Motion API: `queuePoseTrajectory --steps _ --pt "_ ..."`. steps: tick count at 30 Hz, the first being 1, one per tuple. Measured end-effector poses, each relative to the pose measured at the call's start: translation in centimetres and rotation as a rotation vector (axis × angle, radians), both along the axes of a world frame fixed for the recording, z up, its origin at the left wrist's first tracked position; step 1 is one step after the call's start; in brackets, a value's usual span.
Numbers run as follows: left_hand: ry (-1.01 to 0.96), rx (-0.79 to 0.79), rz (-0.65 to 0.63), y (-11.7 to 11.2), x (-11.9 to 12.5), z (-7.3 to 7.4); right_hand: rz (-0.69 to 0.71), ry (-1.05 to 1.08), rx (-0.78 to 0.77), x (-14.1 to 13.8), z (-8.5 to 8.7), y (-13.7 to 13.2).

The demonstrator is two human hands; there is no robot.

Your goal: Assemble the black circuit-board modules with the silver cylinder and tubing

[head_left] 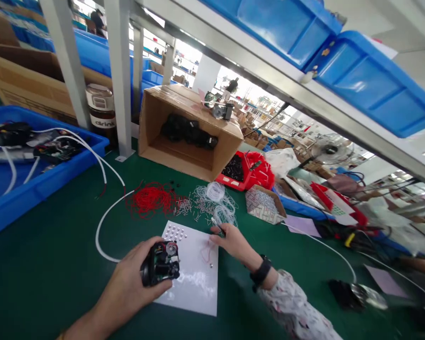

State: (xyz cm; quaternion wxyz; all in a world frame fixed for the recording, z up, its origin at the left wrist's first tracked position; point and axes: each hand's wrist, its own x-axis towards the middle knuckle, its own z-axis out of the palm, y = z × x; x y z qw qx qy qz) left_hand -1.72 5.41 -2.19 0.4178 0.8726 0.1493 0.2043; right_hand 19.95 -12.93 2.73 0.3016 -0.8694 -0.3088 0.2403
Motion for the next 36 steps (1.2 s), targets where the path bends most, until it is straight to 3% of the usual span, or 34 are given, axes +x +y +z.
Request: queuePoseTrajectory --steps 3,7,10,13,18,20,23,26,29,33,36 --pt "0.016 -0.018 0.029 0.1 -0.1 -0.4 -0.099 -0.200 0.064 1.0 -0.6 -1.2" --pt "0.058 -0.103 0.058 0.1 -0.1 -0.7 -0.067 -0.230 0.048 1.0 -1.2 -1.9" --pt "0.092 -0.208 0.049 -0.2 0.2 -0.1 -0.036 -0.239 -0.004 0.3 -2.0 -1.6" --pt "0.115 -0.316 0.038 -0.8 0.9 1.5 0.072 -0.277 -0.028 -0.1 -2.2 -0.4" --pt "0.167 -0.455 -0.073 -2.1 2.4 3.9 0.409 -0.297 -0.102 0.3 -2.0 1.9" --pt "0.161 -0.447 -0.096 -2.4 2.8 4.0 0.476 -0.315 -0.138 0.5 -2.1 2.2" --pt "0.146 -0.411 -0.111 -2.6 3.0 3.3 0.468 -0.366 -0.160 0.5 -2.0 1.9" --pt "0.108 -0.382 -0.160 -2.3 2.8 2.7 0.348 -0.412 -0.099 0.2 -0.1 1.1" --pt "0.065 -0.422 -0.174 -2.1 2.5 2.7 0.238 -0.414 0.034 -0.7 4.0 0.6" --pt "0.057 -0.471 -0.182 -2.0 2.4 2.9 0.221 -0.392 0.144 -4.0 10.1 0.1" --pt "0.024 -0.410 -0.195 -2.1 2.5 2.6 0.275 -0.196 0.145 -7.6 11.8 0.1"
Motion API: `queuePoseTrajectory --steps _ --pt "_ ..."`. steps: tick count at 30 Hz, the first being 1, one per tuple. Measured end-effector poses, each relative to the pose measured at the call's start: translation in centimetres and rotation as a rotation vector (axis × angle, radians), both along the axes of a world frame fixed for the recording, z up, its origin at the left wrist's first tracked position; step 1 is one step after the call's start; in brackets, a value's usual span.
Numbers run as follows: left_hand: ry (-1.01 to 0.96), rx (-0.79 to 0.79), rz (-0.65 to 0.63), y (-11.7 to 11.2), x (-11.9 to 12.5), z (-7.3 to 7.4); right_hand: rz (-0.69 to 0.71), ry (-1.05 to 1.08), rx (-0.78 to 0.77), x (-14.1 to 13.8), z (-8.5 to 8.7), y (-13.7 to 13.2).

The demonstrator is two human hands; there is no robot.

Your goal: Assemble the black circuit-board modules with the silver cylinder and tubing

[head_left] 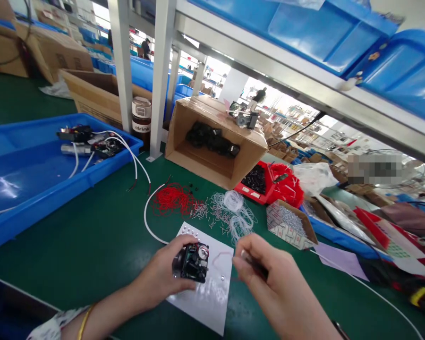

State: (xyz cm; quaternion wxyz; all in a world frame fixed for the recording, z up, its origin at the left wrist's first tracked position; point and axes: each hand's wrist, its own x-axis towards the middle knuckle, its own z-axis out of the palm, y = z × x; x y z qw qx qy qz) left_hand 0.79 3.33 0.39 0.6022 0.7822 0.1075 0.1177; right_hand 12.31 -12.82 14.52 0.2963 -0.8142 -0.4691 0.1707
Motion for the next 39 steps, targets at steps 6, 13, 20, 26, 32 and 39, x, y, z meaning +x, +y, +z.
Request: queuePoseTrajectory --steps 6,13,20,26,32,39 --pt "-0.188 0.065 0.016 0.0 0.1 -1.1 0.054 0.164 -0.094 -4.3 -4.7 2.2" --pt "-0.156 0.018 -0.002 0.3 0.1 -1.3 -0.102 0.067 -0.021 -2.2 -7.1 3.2" --pt "-0.139 0.010 0.012 0.2 0.0 -1.5 -0.102 0.045 -0.012 -0.9 -6.6 2.9" --pt "-0.154 0.010 -0.009 0.3 0.0 -1.8 -0.144 -0.017 0.045 -0.6 -8.1 3.4" --pt "-0.141 0.008 -0.058 0.4 -0.1 -1.4 -0.024 0.119 0.005 1.6 -7.3 3.4" --pt "-0.001 -0.076 -0.005 -0.5 -0.9 -0.8 0.155 0.242 -0.105 3.8 -7.6 5.0"
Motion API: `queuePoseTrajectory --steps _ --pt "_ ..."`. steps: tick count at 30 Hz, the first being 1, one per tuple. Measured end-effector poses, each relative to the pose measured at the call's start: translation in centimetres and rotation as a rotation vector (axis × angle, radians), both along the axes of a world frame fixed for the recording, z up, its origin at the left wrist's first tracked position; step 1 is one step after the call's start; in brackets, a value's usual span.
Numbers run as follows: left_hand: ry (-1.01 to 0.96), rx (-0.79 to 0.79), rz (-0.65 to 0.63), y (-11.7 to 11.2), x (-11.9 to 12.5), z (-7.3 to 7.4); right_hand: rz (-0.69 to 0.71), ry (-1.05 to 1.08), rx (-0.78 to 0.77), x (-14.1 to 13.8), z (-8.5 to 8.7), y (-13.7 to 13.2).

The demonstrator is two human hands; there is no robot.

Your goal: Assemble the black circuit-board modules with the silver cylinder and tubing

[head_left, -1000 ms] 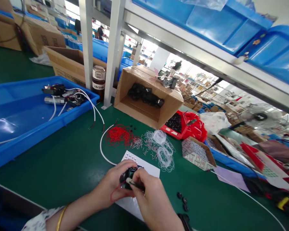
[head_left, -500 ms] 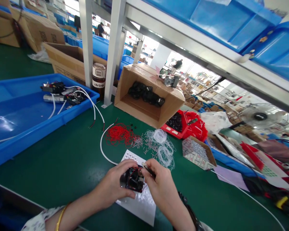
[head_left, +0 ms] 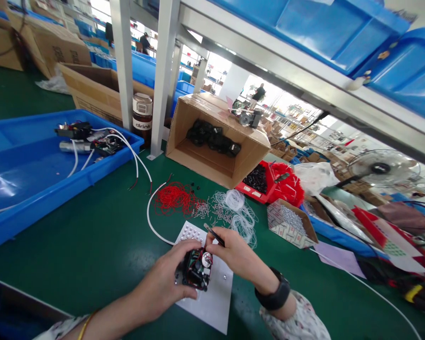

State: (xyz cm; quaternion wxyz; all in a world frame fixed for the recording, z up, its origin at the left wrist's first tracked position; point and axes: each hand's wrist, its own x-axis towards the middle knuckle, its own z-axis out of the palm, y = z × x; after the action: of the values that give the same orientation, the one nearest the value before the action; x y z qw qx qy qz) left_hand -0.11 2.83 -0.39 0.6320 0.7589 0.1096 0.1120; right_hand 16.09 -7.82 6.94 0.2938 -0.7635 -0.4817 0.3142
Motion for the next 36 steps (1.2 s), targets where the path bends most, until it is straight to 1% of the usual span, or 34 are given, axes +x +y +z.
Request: queuePoseTrajectory --steps 3,6,9,13,16,19,24,30,33,36 --pt "0.052 -0.083 0.049 -0.4 -0.2 -0.1 0.022 -0.033 -0.038 -0.2 -0.2 0.8" --pt "0.050 -0.104 0.051 -0.5 -0.1 -0.4 0.034 -0.087 -0.042 -0.5 0.1 1.0" --pt "0.021 -0.129 0.037 -0.5 0.0 -0.8 0.038 -0.142 -0.013 -0.8 0.4 1.0" --pt "-0.012 -0.142 0.033 -0.5 0.0 -1.2 0.103 -0.202 0.058 -1.0 0.8 1.1" --pt "-0.022 -0.144 0.039 -0.5 0.0 -1.1 0.108 -0.197 0.077 -1.0 0.8 1.1" --pt "-0.014 -0.151 0.046 -0.6 0.0 -0.7 0.080 -0.168 0.043 -0.8 0.6 1.0" --pt "0.034 -0.081 0.079 -0.7 0.0 -0.1 0.112 -0.185 -0.017 -0.2 0.7 0.9" --pt "0.070 0.027 0.068 -0.4 -0.1 0.5 0.128 -0.188 -0.019 0.0 0.7 0.7" --pt "0.082 0.063 0.050 -0.4 -0.1 0.6 0.126 -0.176 -0.016 -0.1 0.6 0.6" --pt "0.074 0.069 0.053 -0.4 -0.2 0.2 0.128 -0.191 -0.014 -0.1 0.6 0.8"
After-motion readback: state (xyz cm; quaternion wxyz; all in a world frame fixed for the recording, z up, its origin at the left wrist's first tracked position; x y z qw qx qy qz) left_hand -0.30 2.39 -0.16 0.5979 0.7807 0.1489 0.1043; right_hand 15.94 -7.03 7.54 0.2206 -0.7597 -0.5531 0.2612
